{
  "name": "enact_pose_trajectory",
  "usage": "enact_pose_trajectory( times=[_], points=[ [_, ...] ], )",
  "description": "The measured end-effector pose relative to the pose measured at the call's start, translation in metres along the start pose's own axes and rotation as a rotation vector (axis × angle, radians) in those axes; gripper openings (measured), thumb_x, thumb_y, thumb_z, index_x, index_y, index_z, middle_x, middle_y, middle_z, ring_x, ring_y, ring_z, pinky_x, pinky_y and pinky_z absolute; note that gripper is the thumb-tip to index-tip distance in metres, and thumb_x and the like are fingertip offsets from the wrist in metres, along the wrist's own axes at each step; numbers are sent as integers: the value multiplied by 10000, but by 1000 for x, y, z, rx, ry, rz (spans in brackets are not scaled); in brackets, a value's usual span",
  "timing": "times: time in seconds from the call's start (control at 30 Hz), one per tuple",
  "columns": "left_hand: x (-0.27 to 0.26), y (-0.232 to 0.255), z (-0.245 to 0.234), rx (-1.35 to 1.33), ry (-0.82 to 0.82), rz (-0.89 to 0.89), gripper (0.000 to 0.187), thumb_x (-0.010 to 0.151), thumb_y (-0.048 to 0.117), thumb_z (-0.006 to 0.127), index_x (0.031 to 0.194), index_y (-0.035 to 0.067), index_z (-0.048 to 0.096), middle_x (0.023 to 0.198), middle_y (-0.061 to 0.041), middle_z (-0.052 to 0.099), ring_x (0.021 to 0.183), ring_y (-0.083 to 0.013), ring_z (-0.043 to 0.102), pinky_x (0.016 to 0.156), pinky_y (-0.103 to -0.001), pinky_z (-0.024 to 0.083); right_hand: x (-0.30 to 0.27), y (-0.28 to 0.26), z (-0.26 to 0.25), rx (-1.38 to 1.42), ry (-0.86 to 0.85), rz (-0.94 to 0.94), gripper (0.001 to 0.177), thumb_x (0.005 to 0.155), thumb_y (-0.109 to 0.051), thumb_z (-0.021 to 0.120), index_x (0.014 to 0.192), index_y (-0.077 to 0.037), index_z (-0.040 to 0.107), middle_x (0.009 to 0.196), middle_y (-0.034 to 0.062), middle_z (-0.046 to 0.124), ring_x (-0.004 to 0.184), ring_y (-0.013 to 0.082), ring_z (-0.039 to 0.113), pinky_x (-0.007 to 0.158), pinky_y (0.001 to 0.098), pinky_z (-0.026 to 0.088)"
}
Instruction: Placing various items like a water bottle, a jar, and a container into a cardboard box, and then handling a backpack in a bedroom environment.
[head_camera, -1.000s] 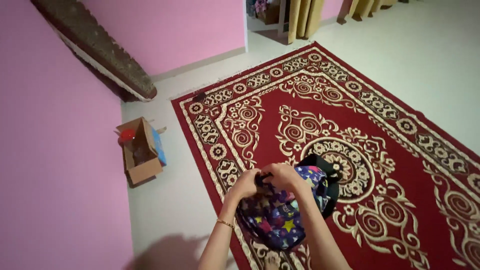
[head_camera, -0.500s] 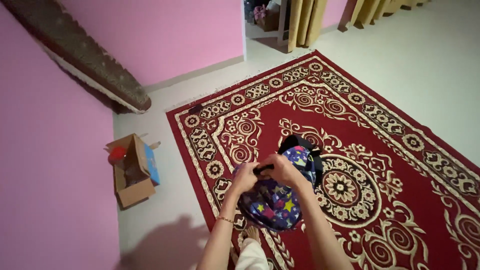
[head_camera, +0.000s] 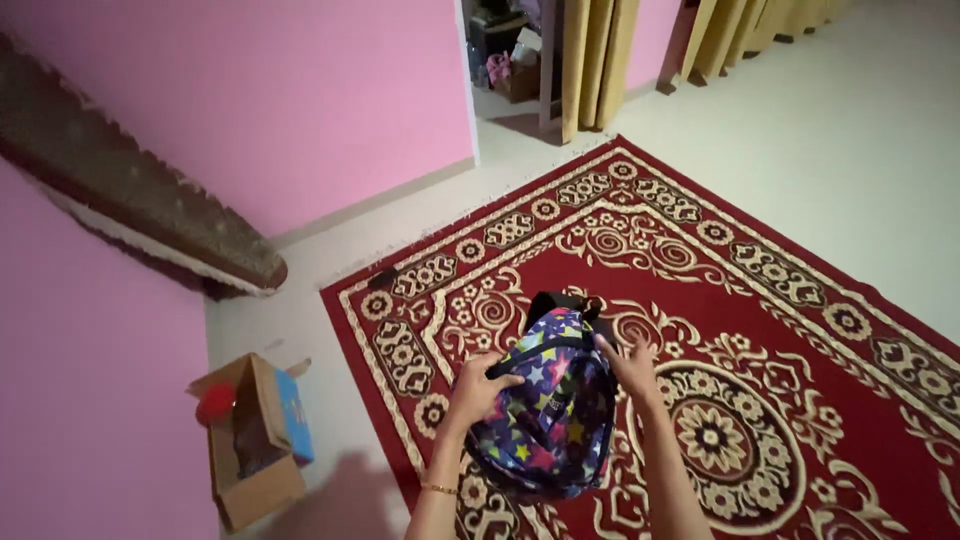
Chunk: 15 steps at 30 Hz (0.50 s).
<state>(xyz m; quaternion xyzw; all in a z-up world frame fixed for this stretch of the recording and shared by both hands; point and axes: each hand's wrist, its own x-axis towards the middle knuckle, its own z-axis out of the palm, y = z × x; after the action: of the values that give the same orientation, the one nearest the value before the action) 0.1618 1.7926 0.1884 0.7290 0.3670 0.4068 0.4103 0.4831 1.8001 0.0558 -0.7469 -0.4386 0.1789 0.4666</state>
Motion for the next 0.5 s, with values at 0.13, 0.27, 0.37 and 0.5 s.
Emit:
enact_pose_trajectory(
  times=[0.13,0.27,0.37,0.5],
  points=[
    [46,-32,-21,-15,-18,-107,328,804,169,881,991,-46,719,817,-113,713,779,-109,577,726,-346,521,31,-21,47,414,-239,242,820,835,-460,810,1439,8,513,1244,136,708,1064,193,683,904,339,536],
    [91,-27,-47,-36,32,-74,332,813,161,855,1054,-31,731,891,-77,755,821,-100,633,766,-313,539,68,-46,84,227,-293,321,854,805,-428,830,1475,0,519,1080,167,743,882,202,688,773,334,554],
    [125,-38,-58,-44,79,-101,331,816,159,838,1071,-23,733,914,-60,781,822,-99,666,777,-304,551,106,-27,115,278,-305,363,848,813,-350,862,1466,29,476,1033,152,754,830,193,700,752,324,561],
    [159,-77,-69,-8,172,-161,318,830,165,847,1044,-36,726,896,-73,771,797,-114,668,771,-315,555,141,-55,127,648,-436,339,602,833,-195,807,1347,47,605,1002,103,773,804,157,704,710,319,571]
  ],
)
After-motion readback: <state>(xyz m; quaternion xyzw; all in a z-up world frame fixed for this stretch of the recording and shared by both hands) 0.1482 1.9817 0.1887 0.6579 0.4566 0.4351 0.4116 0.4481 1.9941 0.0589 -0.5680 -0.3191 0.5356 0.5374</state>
